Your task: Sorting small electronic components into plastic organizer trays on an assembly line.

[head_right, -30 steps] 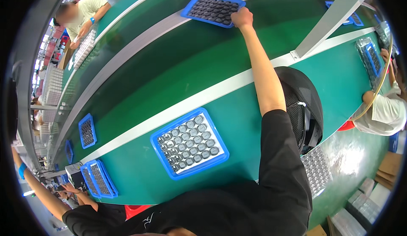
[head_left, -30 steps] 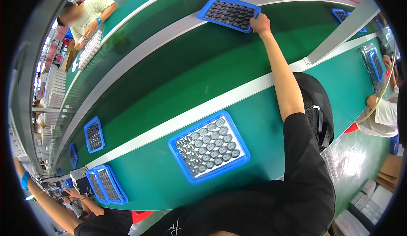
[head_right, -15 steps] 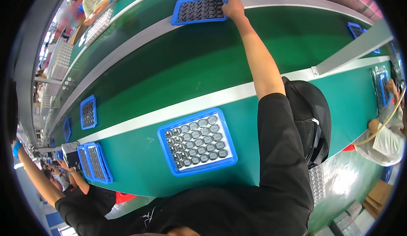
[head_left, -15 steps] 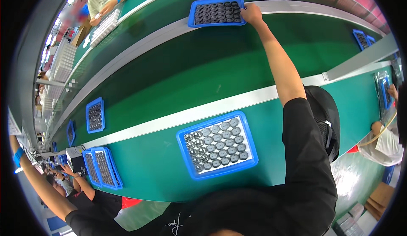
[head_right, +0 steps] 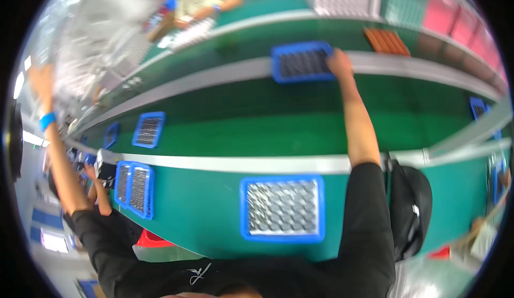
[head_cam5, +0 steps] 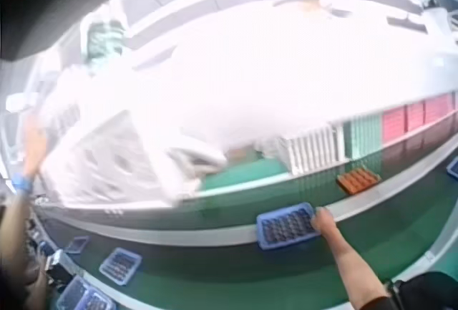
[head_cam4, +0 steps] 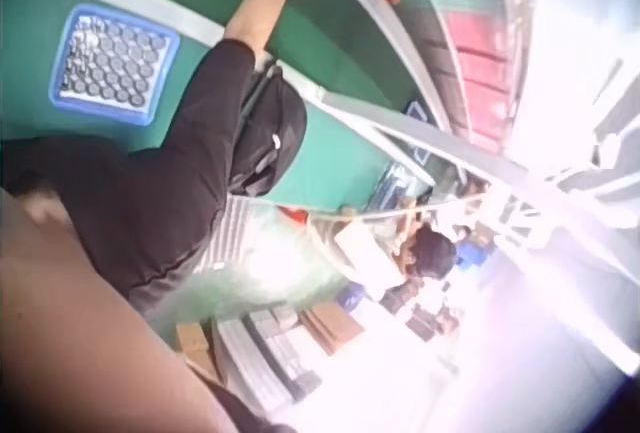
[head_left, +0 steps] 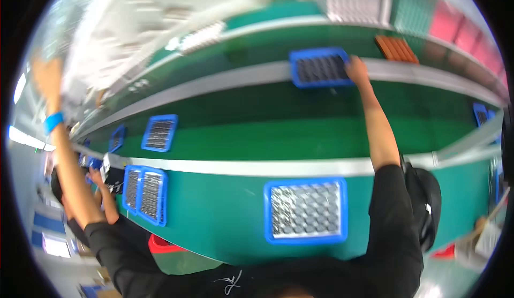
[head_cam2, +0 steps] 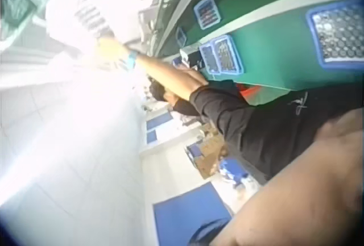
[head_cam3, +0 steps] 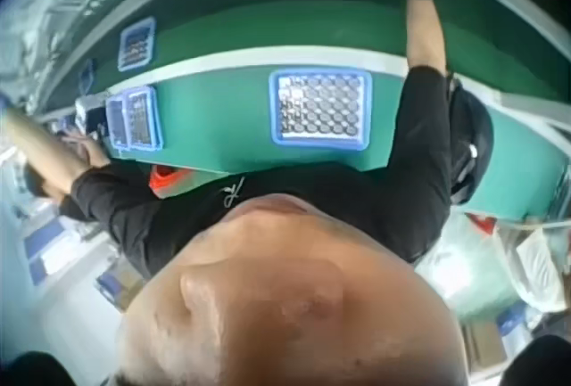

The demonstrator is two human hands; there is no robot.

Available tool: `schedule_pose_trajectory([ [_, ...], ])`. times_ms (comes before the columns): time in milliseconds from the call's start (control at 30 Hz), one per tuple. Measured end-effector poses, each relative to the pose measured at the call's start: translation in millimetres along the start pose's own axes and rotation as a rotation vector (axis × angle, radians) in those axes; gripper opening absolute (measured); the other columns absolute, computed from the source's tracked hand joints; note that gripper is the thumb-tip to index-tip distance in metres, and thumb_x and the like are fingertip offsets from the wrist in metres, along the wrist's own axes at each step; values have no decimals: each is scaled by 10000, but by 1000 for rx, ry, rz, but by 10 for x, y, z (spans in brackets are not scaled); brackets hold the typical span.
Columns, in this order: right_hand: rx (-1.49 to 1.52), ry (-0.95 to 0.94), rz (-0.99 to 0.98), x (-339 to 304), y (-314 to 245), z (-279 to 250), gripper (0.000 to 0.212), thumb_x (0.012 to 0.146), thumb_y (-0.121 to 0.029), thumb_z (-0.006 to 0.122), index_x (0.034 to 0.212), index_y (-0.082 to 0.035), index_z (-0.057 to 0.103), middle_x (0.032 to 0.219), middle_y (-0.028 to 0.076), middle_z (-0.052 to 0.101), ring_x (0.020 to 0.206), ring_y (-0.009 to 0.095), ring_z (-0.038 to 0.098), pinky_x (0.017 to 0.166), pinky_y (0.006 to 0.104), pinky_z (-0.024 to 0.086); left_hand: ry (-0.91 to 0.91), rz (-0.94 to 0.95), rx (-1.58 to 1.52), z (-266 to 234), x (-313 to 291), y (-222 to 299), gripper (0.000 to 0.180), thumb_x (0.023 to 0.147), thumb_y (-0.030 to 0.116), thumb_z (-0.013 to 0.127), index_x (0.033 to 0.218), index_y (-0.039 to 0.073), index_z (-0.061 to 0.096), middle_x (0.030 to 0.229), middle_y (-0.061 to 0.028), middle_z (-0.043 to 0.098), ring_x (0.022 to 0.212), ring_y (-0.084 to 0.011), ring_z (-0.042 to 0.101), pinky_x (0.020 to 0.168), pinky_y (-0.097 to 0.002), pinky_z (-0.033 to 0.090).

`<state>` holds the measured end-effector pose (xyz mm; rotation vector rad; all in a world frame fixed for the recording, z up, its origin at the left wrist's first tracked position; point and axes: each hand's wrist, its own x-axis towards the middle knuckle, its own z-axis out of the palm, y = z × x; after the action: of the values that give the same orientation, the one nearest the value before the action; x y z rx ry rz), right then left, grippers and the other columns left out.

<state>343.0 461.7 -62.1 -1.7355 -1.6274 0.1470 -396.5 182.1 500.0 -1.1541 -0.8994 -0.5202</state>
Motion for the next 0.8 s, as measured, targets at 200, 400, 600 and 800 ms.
schedule_pose_trajectory([
  [200, -165, -47, 236, -511, 684, -459, 420, 983, -325, 532, 1184, 9, 688, 1257, 311, 662, 1180, 480, 634, 1001, 551, 519, 90, -63, -446, 78, 133, 1535, 734, 813, -22, 542, 1537, 44, 443, 1501, -248, 513, 1435, -423, 439, 1220, -505, 317],
  [400, -136, 51, 116, -829, 725, -1061, 448, 955, -319, 634, 1231, 30, 680, 1201, 285, 696, 1141, 438, 664, 994, 495, 525, 27, -182, -509, 117, -21, 1444, 761, 793, -24, 557, 1536, 118, 470, 1456, -245, 539, 1352, -446, 501, 1158, -518, 389],
  [600, -137, 54, 135, -1181, 650, -1802, 402, 954, -323, 672, 1176, 10, 709, 1036, 235, 754, 1019, 408, 713, 926, 481, 550, -37, -227, -497, 151, -97, 1456, 759, 787, -15, 566, 1519, 180, 509, 1386, -218, 585, 1273, -420, 564, 1109, -505, 444],
  [800, 145, 154, -244, -2213, -242, -2495, 222, 1013, -198, 608, 995, 15, 668, 687, 57, 560, 598, 118, 517, 553, 338, 447, 28, -22, -466, 703, -359, 1091, 736, 765, 2, 588, 1494, 70, 520, 1457, -237, 559, 1334, -436, 516, 1165, -494, 401],
])
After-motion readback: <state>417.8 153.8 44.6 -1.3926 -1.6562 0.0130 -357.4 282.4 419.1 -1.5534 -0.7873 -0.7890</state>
